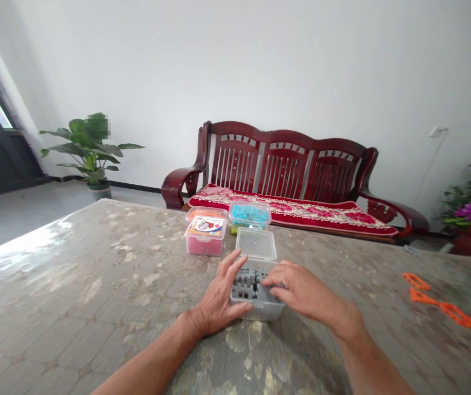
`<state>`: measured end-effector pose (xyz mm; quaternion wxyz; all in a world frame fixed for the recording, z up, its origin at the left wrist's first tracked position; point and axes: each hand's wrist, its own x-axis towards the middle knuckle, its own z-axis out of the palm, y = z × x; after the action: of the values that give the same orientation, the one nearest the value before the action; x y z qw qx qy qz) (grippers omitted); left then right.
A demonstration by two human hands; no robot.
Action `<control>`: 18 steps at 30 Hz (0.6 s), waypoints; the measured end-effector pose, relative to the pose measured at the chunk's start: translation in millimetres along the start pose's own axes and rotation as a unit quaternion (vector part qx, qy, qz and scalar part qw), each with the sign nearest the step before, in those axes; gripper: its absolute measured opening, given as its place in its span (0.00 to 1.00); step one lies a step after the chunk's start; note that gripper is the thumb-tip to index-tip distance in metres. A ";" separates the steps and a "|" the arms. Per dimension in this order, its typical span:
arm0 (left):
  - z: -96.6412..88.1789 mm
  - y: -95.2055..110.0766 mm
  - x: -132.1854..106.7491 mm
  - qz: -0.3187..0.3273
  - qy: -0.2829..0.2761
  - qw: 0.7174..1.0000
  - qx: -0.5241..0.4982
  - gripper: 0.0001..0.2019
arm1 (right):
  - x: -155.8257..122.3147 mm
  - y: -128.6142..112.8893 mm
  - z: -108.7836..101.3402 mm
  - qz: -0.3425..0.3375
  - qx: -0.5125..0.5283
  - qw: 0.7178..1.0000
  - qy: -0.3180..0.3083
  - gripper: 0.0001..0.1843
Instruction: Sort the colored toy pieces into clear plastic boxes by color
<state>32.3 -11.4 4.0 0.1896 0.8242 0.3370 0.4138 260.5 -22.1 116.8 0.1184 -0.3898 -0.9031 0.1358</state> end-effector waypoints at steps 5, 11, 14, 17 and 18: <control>-0.3 -0.1 0.0 -0.005 0.002 1.000 -0.001 0.43 | -7.7 32.0 -12.1 0.096 0.028 0.994 0.055 0.20; 0.2 -1.4 -0.1 -0.002 0.005 1.000 0.002 0.43 | -17.6 78.8 0.0 0.244 -0.048 0.968 -0.017 0.26; 0.4 -1.7 -0.1 -0.002 0.008 1.000 0.008 0.43 | -13.4 80.6 13.7 0.257 -0.062 0.963 -0.061 0.27; 0.4 -1.0 0.0 -0.003 0.005 1.000 0.009 0.42 | -9.3 76.9 23.0 0.263 -0.056 0.961 -0.065 0.27; 0.3 -0.7 0.0 -0.003 0.004 1.000 0.009 0.42 | -8.6 76.0 24.9 0.263 -0.055 0.961 -0.063 0.26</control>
<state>32.3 -10.9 3.4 0.1822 0.8232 0.3441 0.4133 309.3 17.9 67.0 -0.0006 -0.6102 -0.7803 0.1371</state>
